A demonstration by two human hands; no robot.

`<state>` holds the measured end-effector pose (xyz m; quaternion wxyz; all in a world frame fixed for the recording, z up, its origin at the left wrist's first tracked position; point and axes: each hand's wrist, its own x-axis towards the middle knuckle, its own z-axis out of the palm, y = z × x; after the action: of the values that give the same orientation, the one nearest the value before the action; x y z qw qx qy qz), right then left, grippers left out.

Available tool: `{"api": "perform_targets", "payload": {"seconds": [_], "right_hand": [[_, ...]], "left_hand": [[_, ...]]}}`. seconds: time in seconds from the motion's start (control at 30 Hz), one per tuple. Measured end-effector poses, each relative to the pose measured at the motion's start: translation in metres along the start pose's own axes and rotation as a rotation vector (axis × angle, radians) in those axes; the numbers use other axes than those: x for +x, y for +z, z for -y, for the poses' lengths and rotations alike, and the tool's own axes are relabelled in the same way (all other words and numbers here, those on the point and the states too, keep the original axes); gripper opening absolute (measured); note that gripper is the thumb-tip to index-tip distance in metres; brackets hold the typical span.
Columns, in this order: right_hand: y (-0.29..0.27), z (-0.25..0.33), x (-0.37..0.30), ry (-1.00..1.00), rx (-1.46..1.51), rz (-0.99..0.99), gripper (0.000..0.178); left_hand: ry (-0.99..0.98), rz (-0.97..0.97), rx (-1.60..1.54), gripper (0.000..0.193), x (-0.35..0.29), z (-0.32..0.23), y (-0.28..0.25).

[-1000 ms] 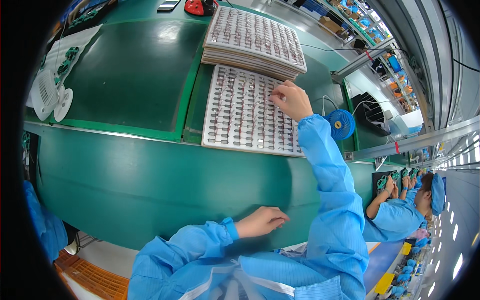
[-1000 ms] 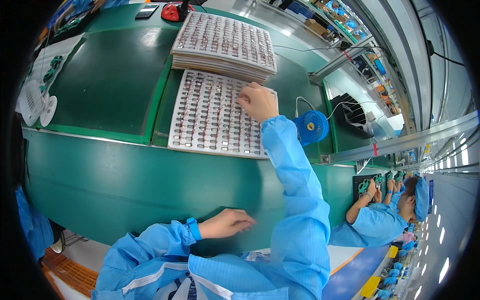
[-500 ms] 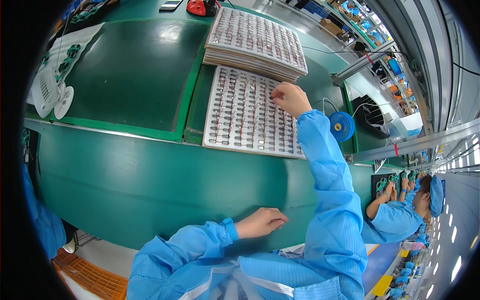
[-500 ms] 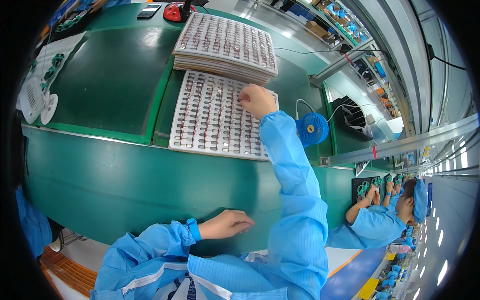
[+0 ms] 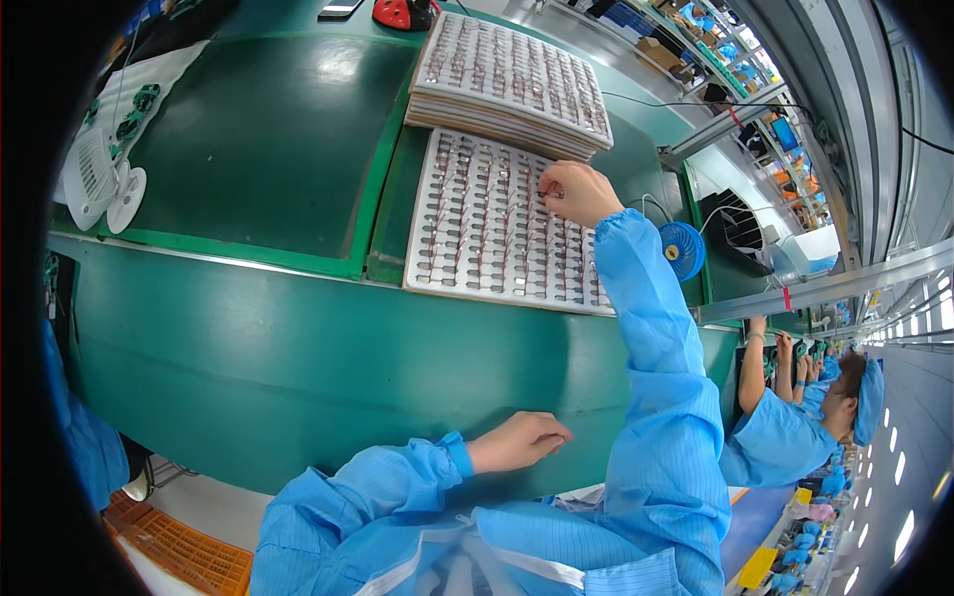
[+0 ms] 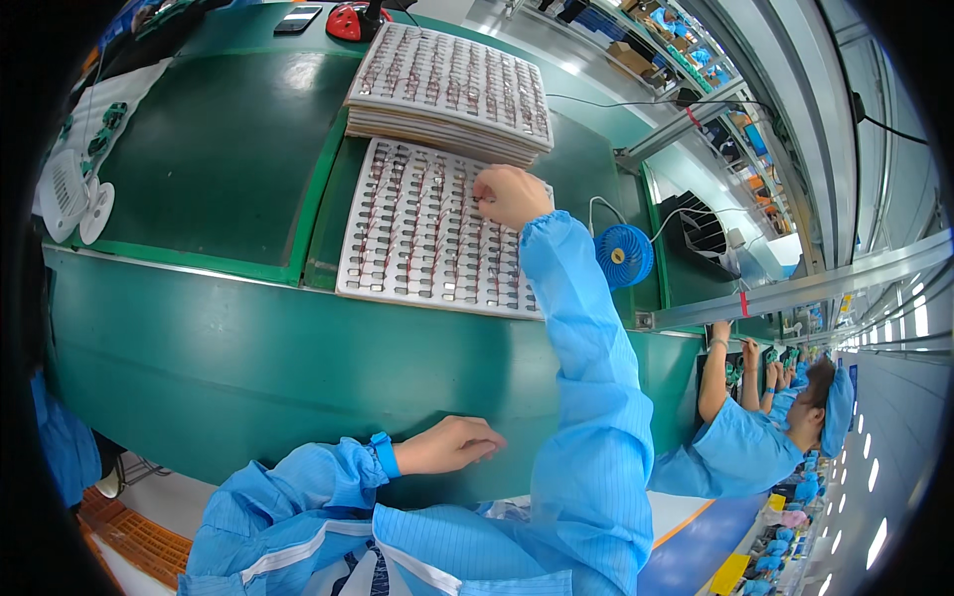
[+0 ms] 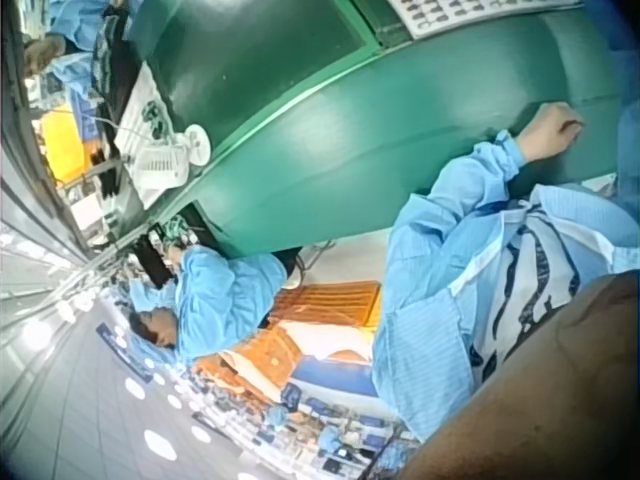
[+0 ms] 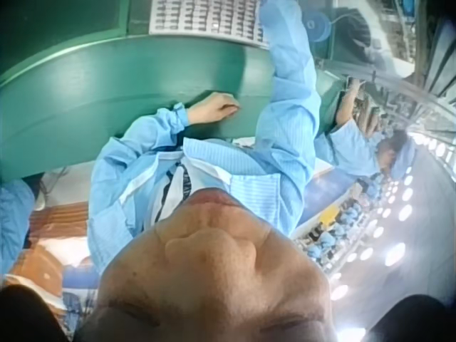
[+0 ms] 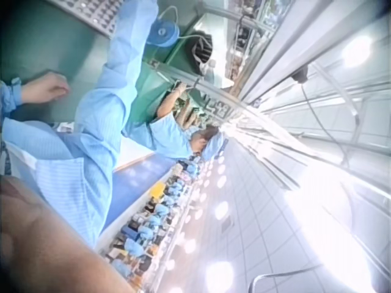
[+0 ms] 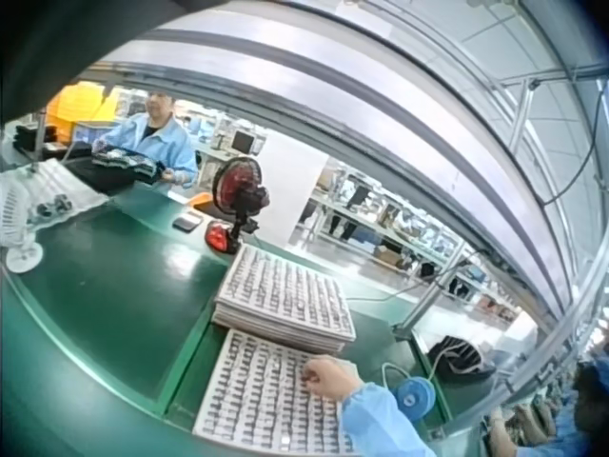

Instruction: The person takes small electronic components from a tray and installs them onto circuit boards on a mat by hand. They pass the assembled circuit boards along the table and switch out the component trays.

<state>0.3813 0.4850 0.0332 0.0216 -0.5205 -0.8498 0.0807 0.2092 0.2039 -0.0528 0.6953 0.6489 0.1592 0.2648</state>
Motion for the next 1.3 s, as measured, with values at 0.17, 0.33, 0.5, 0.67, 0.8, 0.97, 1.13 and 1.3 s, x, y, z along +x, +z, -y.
{"api": "perform_targets", "payload": {"seconds": [0.17, 0.33, 0.5, 0.67, 0.8, 0.97, 1.13, 1.3], "right_hand": [[0.002, -0.001, -0.013, 0.007, 0.040, -0.068, 0.020], [0.006, -0.019, -0.025, -0.031, 0.114, -0.244, 0.018], [0.011, -0.022, -0.036, -0.081, 0.125, -0.368, 0.016], [0.023, -0.022, -0.056, -0.146, 0.017, -0.533, 0.015], [0.020, -0.014, -0.061, -0.245, -0.027, -0.561, 0.012], [0.020, -0.009, -0.055, -0.300, -0.263, -0.515, 0.011], [0.003, 0.000, -0.049, -0.263, -0.216, -0.292, 0.013], [0.001, 0.015, -0.051, -0.291, -0.298, -0.197, 0.011]], "left_hand": [[0.160, -0.164, 0.412, 0.019, -0.002, -0.014, -0.008], [0.295, -0.501, 0.824, 0.026, 0.040, -0.069, -0.073], [0.130, -0.680, 1.303, 0.032, 0.097, -0.074, -0.121], [0.008, -0.656, 1.415, 0.033, 0.126, -0.056, -0.138], [0.005, -0.668, 1.401, 0.033, 0.120, -0.063, -0.133], [0.096, -0.702, 1.249, 0.030, 0.065, -0.088, -0.134], [0.067, -0.814, 1.369, 0.025, -0.019, -0.109, -0.176], [0.015, -1.017, 1.281, 0.016, -0.109, -0.116, -0.253]]}}
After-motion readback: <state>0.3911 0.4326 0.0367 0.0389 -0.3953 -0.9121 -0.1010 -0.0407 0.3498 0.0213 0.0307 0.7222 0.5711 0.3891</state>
